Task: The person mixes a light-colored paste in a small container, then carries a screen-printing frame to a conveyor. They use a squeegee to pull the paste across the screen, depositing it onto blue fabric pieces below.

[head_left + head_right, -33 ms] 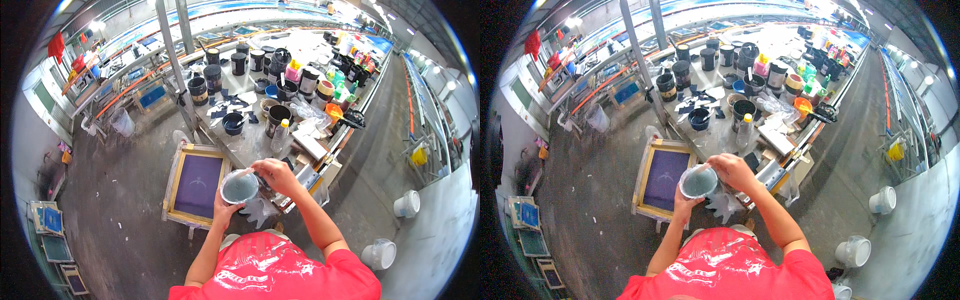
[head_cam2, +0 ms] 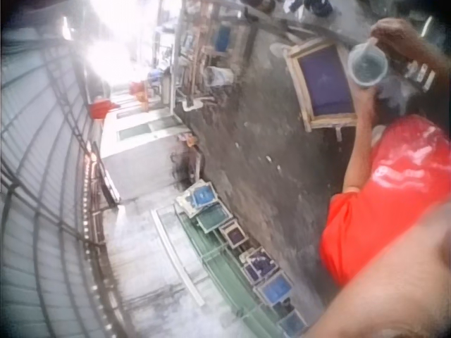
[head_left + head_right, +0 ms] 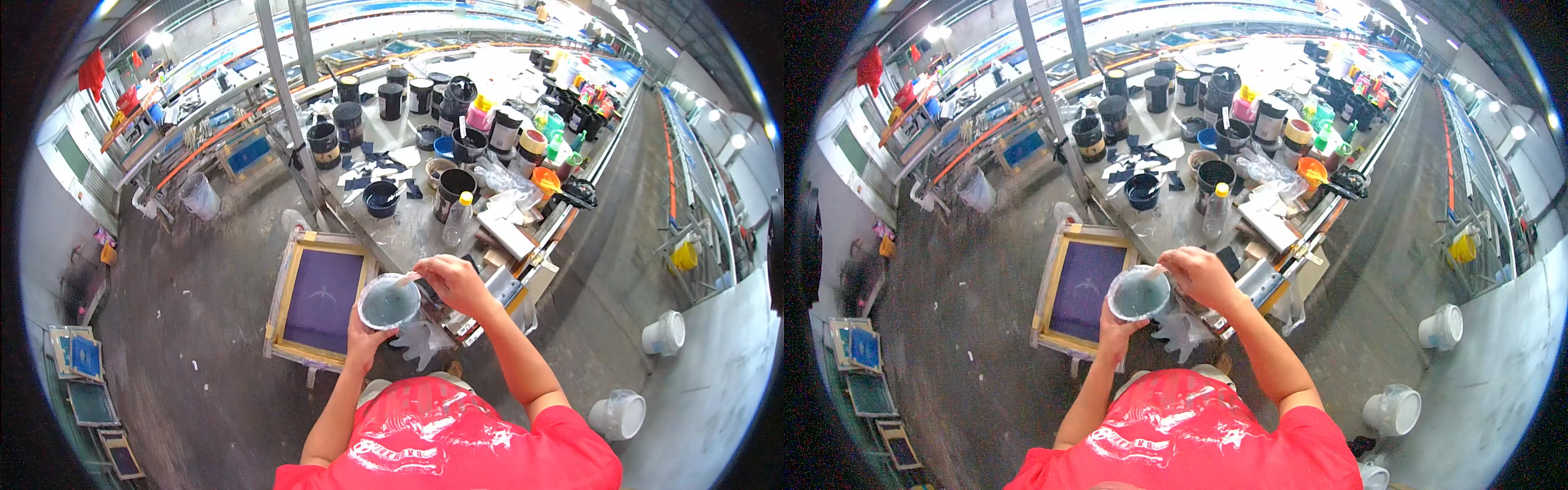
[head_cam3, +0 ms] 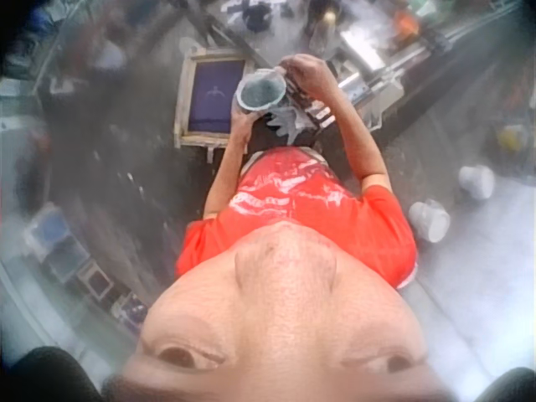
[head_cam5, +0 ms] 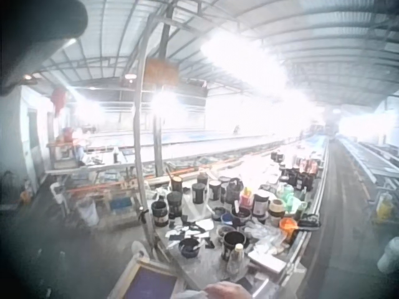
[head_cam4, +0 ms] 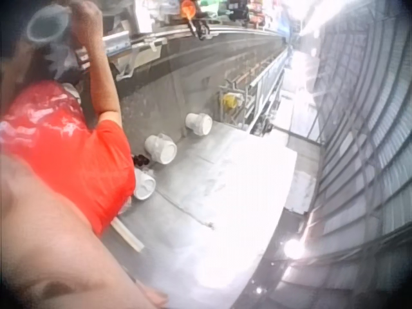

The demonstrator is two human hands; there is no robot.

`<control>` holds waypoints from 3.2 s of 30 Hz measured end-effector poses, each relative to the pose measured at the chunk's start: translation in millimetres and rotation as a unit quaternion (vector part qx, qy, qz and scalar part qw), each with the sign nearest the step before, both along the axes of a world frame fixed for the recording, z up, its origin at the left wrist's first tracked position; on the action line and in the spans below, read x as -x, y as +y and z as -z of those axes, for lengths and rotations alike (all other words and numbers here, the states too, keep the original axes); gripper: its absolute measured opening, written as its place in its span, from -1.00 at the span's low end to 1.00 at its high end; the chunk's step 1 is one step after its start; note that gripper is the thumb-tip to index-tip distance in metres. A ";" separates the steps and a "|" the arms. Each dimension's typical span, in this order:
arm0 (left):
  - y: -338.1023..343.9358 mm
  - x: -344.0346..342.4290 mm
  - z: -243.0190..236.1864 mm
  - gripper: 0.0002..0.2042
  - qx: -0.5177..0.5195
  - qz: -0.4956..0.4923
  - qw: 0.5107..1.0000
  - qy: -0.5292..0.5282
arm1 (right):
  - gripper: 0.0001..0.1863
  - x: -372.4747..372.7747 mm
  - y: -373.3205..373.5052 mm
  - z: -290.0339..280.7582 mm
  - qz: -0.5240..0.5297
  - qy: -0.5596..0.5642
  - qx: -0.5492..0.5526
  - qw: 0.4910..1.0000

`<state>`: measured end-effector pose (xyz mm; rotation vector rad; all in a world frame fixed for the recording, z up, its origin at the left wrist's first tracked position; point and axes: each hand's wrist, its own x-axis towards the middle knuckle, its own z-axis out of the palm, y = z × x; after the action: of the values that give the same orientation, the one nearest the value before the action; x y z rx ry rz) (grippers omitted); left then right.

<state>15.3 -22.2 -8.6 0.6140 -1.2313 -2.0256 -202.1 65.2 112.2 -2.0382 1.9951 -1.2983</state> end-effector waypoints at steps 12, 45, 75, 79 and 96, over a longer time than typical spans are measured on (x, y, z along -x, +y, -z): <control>1.3 -2.7 -3.6 -0.04 -0.002 -0.010 0.999 -0.040 | -0.84 -3.9 0.4 1.9 0.002 -0.011 -0.039 0.999; 1.1 -8.3 -0.5 -0.01 -0.017 -0.015 1.000 -0.009 | -0.75 -44.9 5.9 -2.0 -0.196 -0.039 -0.095 0.975; -4.2 -9.5 1.1 -0.01 -0.071 0.024 0.997 -0.027 | -0.76 -12.5 -3.6 -15.4 -0.149 -0.098 -0.202 0.963; 0.2 -8.7 -4.9 -0.01 -0.086 0.035 0.995 -0.027 | -0.77 -6.1 -12.9 -12.9 -0.089 -0.088 -0.157 0.980; 16.7 -19.3 3.8 -0.01 -0.063 0.018 0.997 -0.032 | -0.03 152.3 -60.6 198.4 0.435 -0.171 0.095 0.879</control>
<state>34.6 -5.5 -12.4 0.7276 -1.1653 -2.1398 -354.4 4.6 -86.2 -0.7694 2.7543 -1.8446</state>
